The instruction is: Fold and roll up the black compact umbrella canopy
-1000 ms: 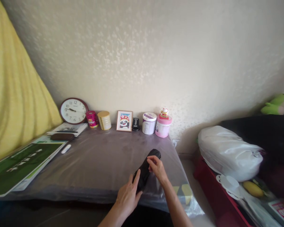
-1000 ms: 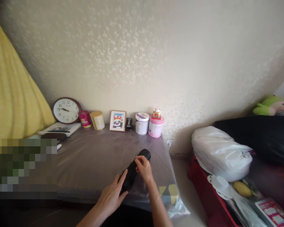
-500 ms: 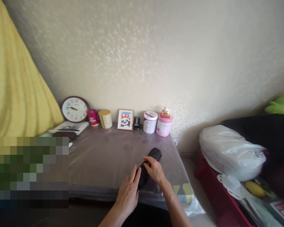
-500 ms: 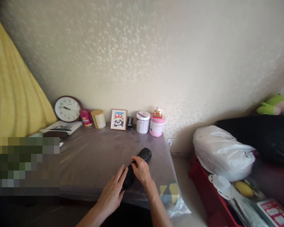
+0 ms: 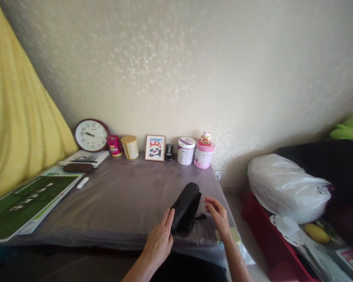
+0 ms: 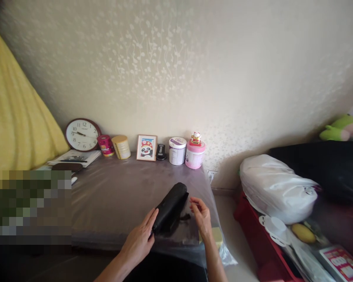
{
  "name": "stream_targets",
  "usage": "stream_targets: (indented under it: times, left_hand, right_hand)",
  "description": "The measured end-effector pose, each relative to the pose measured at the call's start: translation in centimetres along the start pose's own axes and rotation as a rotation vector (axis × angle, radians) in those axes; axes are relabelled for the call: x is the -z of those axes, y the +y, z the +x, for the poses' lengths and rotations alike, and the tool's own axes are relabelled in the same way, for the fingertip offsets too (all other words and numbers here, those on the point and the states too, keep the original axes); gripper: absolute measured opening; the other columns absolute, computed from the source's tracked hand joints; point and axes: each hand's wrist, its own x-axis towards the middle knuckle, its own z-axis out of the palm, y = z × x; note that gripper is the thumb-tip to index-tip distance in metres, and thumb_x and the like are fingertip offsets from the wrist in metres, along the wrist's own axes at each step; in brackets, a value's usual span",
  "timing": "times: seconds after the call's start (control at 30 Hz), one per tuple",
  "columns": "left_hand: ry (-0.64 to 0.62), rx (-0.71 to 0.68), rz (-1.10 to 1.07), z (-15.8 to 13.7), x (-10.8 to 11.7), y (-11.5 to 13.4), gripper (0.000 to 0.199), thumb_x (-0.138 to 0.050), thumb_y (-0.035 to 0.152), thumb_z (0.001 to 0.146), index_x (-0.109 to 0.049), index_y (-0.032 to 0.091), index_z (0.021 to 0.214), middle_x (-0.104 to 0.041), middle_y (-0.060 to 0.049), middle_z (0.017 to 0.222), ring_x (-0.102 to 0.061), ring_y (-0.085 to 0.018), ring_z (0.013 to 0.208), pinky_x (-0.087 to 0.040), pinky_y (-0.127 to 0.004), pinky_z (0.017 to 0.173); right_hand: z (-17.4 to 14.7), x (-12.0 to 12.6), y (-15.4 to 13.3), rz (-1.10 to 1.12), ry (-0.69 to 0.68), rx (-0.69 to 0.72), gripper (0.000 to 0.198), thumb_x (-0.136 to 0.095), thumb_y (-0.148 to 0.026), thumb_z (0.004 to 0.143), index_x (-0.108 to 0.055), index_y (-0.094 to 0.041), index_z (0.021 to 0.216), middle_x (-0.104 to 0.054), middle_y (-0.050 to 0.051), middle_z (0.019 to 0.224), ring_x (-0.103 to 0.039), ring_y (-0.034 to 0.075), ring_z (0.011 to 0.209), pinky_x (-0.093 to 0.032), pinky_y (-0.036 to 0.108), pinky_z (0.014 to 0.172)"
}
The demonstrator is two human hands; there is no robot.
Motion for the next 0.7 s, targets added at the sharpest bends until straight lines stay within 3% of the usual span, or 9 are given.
stream_targets:
  times: [0.1, 0.2, 0.27, 0.37, 0.5, 0.6, 0.7]
  left_hand:
    - [0.017, 0.041, -0.180, 0.4, 0.7, -0.8, 0.073, -0.042, 0.011, 0.072, -0.017, 0.021, 0.140, -0.038, -0.010, 0.140, -0.055, -0.020, 0.110, -0.044, -0.030, 0.092]
    - [-0.042, 0.205, -0.314, 0.6, 1.8, -1.8, 0.064, -0.037, 0.020, 0.080, -0.016, 0.020, 0.140, -0.058, -0.012, 0.118, -0.066, -0.017, 0.079, -0.052, -0.032, 0.073]
    - [0.000, 0.266, -0.283, 0.5, 2.4, -2.2, 0.060, -0.034, 0.022, 0.083, -0.015, 0.016, 0.140, -0.052, -0.016, 0.124, -0.065, -0.020, 0.087, -0.051, -0.034, 0.076]
    - [0.127, 0.236, -0.041, -0.2, 2.8, -2.6, 0.059, -0.034, 0.021, 0.086, -0.012, 0.018, 0.141, -0.025, -0.018, 0.145, -0.054, -0.025, 0.112, -0.046, -0.034, 0.085]
    - [0.083, 0.165, 0.298, -0.7, 2.4, -2.9, 0.076, -0.036, 0.007, 0.080, 0.003, 0.031, 0.140, -0.008, -0.017, 0.150, -0.064, -0.020, 0.092, -0.049, -0.029, 0.070]
    - [0.059, 0.145, 0.369, -0.2, 1.9, -3.3, 0.087, -0.035, -0.003, 0.071, 0.005, 0.032, 0.140, -0.006, -0.016, 0.150, -0.061, -0.019, 0.098, -0.047, -0.025, 0.070]
    - [0.071, 0.122, 0.312, 0.6, 2.1, -3.6, 0.087, -0.035, -0.003, 0.068, 0.001, 0.027, 0.141, -0.016, -0.015, 0.148, -0.060, -0.018, 0.099, -0.046, -0.023, 0.073]
  right_hand:
    - [0.2, 0.6, 1.8, -0.073, 0.028, -0.006, 0.041, -0.061, -0.051, 0.067, -0.066, -0.015, 0.089, -0.068, 0.007, 0.083, -0.061, 0.018, 0.067, -0.050, 0.030, 0.065]
    - [0.0, 0.6, 3.1, -0.125, 0.031, -0.020, 0.039, -0.057, -0.050, 0.070, -0.066, -0.016, 0.088, -0.069, 0.007, 0.083, -0.063, 0.019, 0.068, -0.050, 0.029, 0.065]
    - [-0.1, 0.6, 3.4, -0.136, 0.026, -0.024, 0.038, -0.055, -0.050, 0.072, -0.066, -0.017, 0.088, -0.069, 0.007, 0.083, -0.063, 0.019, 0.069, -0.050, 0.028, 0.065]
    - [-0.2, 0.6, 3.3, -0.157, 0.011, -0.020, 0.037, -0.053, -0.049, 0.073, -0.065, -0.017, 0.090, -0.069, 0.006, 0.083, -0.064, 0.018, 0.069, -0.050, 0.027, 0.066]
    - [-0.3, 0.6, 3.2, -0.211, 0.002, -0.007, 0.038, -0.050, -0.049, 0.073, -0.066, -0.018, 0.090, -0.069, 0.006, 0.084, -0.065, 0.019, 0.070, -0.050, 0.028, 0.067]
    - [-0.4, 0.6, 3.1, -0.218, -0.015, -0.003, 0.038, -0.049, -0.048, 0.074, -0.065, -0.018, 0.090, -0.070, 0.007, 0.084, -0.066, 0.020, 0.071, -0.051, 0.029, 0.068]
    - [-0.4, 0.5, 3.1, -0.213, -0.013, 0.026, 0.035, -0.048, -0.045, 0.074, -0.065, -0.018, 0.089, -0.069, 0.006, 0.083, -0.066, 0.020, 0.070, -0.051, 0.030, 0.068]
